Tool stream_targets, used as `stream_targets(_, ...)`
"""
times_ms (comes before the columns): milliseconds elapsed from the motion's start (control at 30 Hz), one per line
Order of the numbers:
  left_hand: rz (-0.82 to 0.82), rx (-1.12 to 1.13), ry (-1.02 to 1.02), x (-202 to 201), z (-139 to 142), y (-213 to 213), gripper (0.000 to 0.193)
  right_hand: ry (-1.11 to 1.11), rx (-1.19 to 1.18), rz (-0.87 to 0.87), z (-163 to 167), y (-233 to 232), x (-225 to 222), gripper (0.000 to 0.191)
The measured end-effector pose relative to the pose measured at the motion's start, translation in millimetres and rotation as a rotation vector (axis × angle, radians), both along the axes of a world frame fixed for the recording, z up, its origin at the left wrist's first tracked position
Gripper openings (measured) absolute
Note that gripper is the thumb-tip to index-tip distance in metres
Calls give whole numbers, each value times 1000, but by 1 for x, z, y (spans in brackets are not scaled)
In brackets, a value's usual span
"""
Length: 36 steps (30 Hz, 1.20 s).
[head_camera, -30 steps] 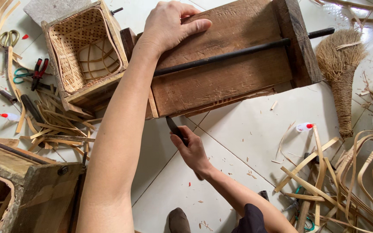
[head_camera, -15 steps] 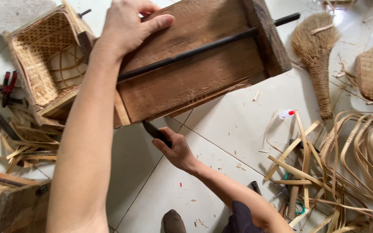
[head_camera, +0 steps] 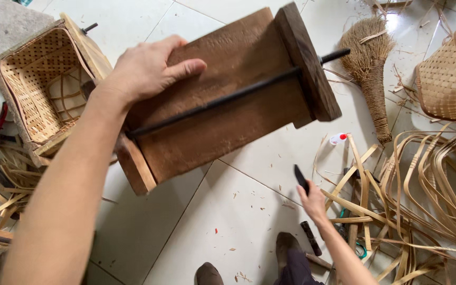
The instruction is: The person removes a woven basket from a wooden mold by loosening threaded rods, tapping the mold with a hammer, and prying the basket free with a knife. The basket is then placed aside, and the mold is repositioned for the next cycle.
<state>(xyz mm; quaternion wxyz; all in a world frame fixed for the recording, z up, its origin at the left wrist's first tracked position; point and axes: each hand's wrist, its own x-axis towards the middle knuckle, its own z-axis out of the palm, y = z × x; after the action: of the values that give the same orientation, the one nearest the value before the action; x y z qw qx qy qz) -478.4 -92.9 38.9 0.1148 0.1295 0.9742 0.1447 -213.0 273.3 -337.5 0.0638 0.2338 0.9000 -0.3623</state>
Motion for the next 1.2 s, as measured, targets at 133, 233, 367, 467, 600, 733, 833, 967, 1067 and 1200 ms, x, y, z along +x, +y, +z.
stream_targets(133, -147, 25, -140, 26, 18, 11, 81, 152, 130, 88, 16, 36, 31, 55)
stream_targets(233, -220, 39, -269, 46, 19, 20, 80, 42, -724, -142, 84, 41, 37, 62)
stream_targets(367, -327, -34, -371, 94, -11, 41, 72, 214, -1529, -141, 182, 53, 66, 70)
stream_targets(467, -463, 321, -186, 167, -49, 57, 65, 83, -1423, -237, 199, 59, 86, 78)
stream_targets(600, -454, 414, -226, 254, -93, 74, 57, -62, -1162, -486, 140, 55, 123, 60)
stream_targets(733, -526, 362, -211, 302, -129, 88, 58, 99, -1154, -646, 49, 52, 169, 43)
stream_targets(833, -561, 353, -124, 320, -155, 83, 74, -39, -861, -541, 0, 51, 189, 41)
stream_targets(967, -562, 304, -59, 325, -192, 75, 72, 445, -694, 71, -31, 26, 178, 46)
stream_targets(1067, -558, 226, -16, 318, -217, 70, 78, 4, -590, -305, -43, -6, 146, 30)
stream_targets(1200, -513, 158, 83, 300, -248, 63, 78, -64, -714, -402, -47, -28, 112, 32)
